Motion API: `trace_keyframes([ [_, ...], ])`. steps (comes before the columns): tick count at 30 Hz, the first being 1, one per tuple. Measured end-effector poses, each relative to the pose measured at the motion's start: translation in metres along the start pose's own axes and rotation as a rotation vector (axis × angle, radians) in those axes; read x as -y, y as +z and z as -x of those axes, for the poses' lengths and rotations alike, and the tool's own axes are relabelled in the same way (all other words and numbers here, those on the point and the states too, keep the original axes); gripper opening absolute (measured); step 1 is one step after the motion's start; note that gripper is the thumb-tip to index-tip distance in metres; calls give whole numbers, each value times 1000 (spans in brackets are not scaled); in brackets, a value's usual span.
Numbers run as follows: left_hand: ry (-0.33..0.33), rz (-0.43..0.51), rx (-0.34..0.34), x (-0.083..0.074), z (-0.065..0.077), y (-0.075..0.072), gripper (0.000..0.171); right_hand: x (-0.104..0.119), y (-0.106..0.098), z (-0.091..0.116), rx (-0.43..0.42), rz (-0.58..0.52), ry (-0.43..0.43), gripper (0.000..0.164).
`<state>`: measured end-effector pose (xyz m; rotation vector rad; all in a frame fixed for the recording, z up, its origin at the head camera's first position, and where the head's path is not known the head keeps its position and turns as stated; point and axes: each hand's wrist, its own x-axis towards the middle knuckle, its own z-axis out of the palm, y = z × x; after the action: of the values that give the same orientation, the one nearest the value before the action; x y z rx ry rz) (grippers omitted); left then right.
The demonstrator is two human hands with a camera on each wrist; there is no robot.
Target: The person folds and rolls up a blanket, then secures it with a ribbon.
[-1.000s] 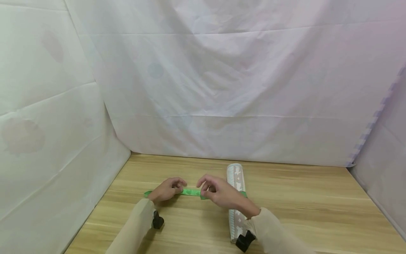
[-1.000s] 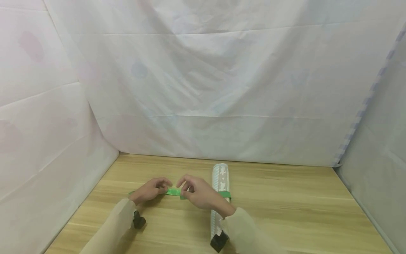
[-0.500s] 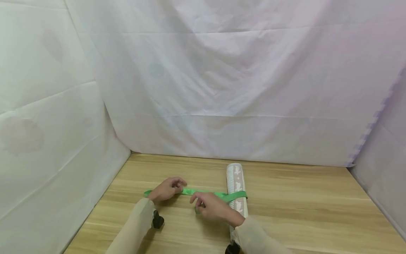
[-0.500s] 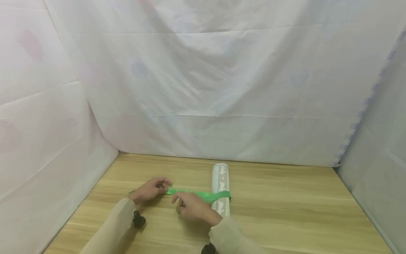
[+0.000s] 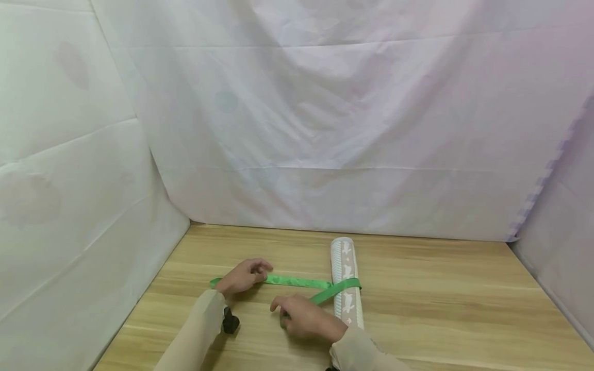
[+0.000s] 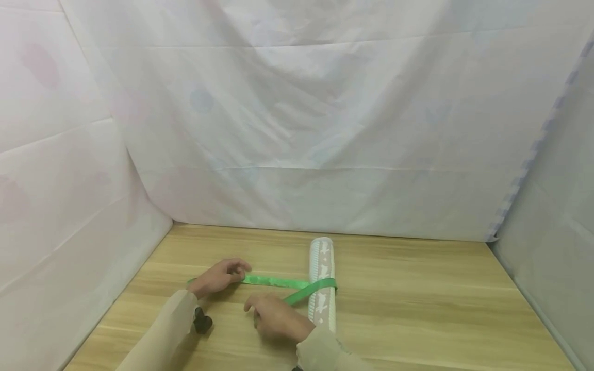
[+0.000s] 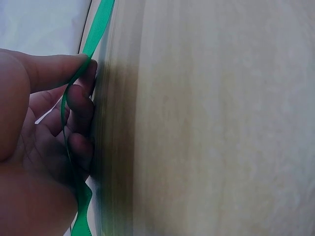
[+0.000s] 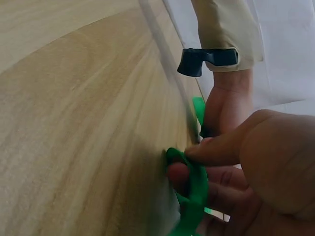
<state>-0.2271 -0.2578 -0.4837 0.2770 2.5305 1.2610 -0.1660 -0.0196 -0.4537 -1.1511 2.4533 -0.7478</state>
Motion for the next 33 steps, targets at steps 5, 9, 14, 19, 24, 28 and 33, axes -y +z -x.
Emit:
trace_keyframes([
  [5, 1, -6, -6, 0, 0, 0, 19, -1, 4, -1, 30, -20, -41, 32],
  [9, 9, 9, -4, -2, 1, 0, 20, -2, 4, 0, 50, -51, -68, 36],
  [14, 18, 15, 2, -3, 3, 0, 21, -1, 4, 0, 60, -69, -66, 36],
  [19, 15, 9, -5, -3, 2, 0, 21, -1, 3, 0, 60, -70, -72, 35],
  [24, 19, 11, -8, -3, 2, 0, 21, -1, 3, 0, 53, -77, -84, 34],
  [28, 22, 14, -12, -4, 2, 1, 21, 0, 2, -1, 25, -88, -85, 30],
  [33, 29, 17, -25, -3, 3, 2, 20, 1, -1, -2, -11, -160, -47, 26],
])
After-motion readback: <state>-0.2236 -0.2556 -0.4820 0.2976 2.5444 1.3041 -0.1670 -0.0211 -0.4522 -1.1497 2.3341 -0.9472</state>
